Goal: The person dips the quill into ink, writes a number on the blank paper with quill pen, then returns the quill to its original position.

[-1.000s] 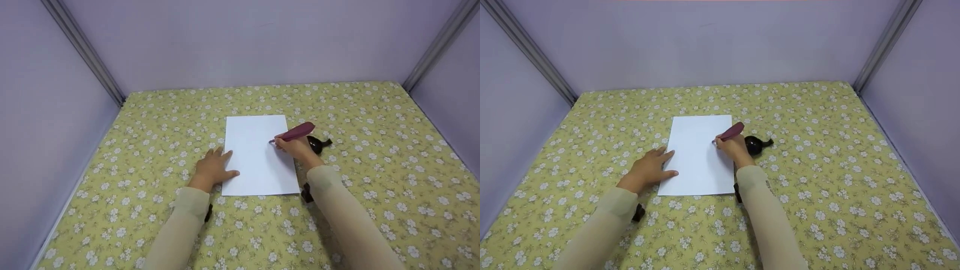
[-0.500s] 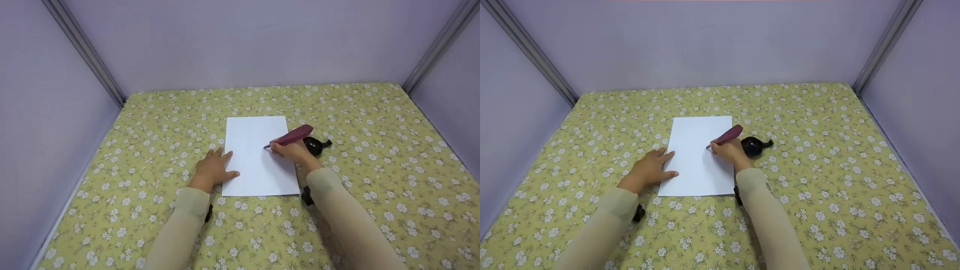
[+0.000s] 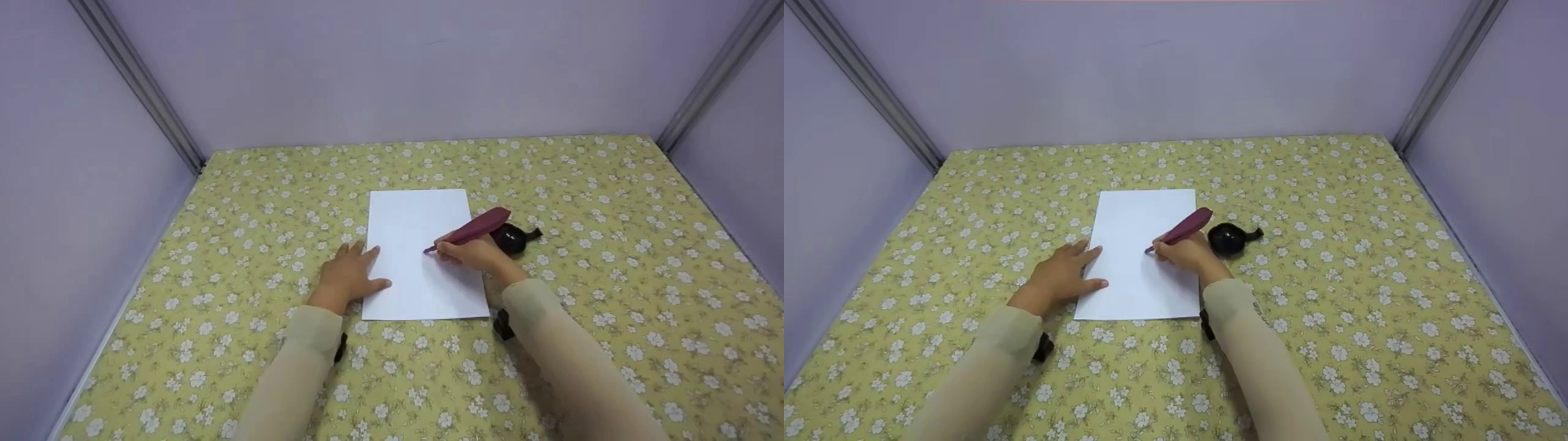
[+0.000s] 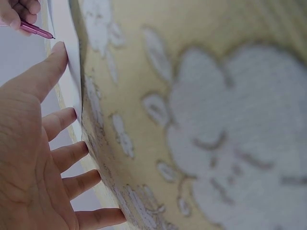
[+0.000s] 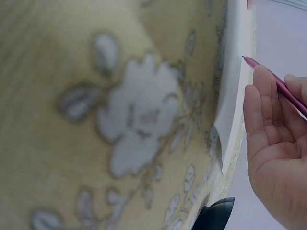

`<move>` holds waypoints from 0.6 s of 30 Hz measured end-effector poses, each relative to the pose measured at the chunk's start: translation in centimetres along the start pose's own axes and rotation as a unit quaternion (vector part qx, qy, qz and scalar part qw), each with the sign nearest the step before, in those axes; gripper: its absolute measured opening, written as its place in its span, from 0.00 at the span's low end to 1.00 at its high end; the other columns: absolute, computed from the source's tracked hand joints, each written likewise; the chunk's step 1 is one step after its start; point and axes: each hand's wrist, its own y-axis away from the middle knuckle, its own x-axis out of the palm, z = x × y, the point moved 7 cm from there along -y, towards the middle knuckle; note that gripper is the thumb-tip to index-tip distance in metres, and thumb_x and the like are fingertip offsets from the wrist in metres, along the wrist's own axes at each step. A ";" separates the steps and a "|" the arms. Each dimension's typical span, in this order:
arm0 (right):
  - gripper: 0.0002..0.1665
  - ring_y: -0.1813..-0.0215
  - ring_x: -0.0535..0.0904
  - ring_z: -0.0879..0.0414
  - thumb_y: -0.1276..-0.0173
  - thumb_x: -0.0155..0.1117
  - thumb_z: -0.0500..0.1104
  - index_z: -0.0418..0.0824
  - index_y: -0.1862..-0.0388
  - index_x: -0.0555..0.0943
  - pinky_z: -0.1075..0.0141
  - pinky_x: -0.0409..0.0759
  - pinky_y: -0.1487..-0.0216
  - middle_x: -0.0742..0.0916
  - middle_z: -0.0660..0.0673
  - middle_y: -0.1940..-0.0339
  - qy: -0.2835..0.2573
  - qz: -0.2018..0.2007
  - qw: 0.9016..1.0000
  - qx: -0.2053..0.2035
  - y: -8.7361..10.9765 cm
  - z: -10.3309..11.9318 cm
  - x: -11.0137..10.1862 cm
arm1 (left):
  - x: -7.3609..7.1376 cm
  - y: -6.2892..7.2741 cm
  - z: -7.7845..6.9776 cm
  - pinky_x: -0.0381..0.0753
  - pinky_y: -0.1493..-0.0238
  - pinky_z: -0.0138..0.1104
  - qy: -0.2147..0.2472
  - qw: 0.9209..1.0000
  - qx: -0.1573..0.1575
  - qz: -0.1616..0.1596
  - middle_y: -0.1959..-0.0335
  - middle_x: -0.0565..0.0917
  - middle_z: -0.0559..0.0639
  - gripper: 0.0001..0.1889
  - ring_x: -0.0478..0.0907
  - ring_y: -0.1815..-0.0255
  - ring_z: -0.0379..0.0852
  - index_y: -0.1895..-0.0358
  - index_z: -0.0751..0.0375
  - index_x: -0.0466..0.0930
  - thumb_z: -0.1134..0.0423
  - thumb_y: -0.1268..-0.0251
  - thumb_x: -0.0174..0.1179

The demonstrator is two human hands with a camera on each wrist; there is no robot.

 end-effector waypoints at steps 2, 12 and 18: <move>0.17 0.60 0.84 0.58 0.34 0.66 0.47 0.40 0.51 0.84 0.67 0.80 0.56 0.88 0.46 0.63 -0.017 0.008 1.000 0.007 0.1 -0.2 0.2 | 0.0 0.0 0.0 0.62 0.38 0.60 -0.003 1.000 0.002 0.000 0.24 0.52 0.55 0.42 0.47 0.27 0.63 0.25 0.44 0.55 0.32 0.41 0.55; 0.16 0.60 0.84 0.59 0.33 0.65 0.46 0.38 0.52 0.85 0.67 0.80 0.57 0.88 0.46 0.62 -0.018 0.047 0.998 -0.021 0.7 -0.3 0.8 | 0.0 0.0 0.0 0.64 0.40 0.60 -0.013 1.000 0.006 0.001 0.24 0.52 0.55 0.42 0.48 0.27 0.62 0.25 0.44 0.55 0.32 0.41 0.54; 0.17 0.60 0.84 0.56 0.35 0.66 0.49 0.40 0.53 0.85 0.65 0.81 0.56 0.88 0.46 0.63 0.001 0.064 0.998 -0.014 1.3 -0.5 1.0 | 0.1 -0.1 0.0 0.63 0.39 0.59 -0.007 1.000 0.008 -0.001 0.24 0.52 0.54 0.42 0.47 0.27 0.62 0.25 0.44 0.55 0.32 0.40 0.54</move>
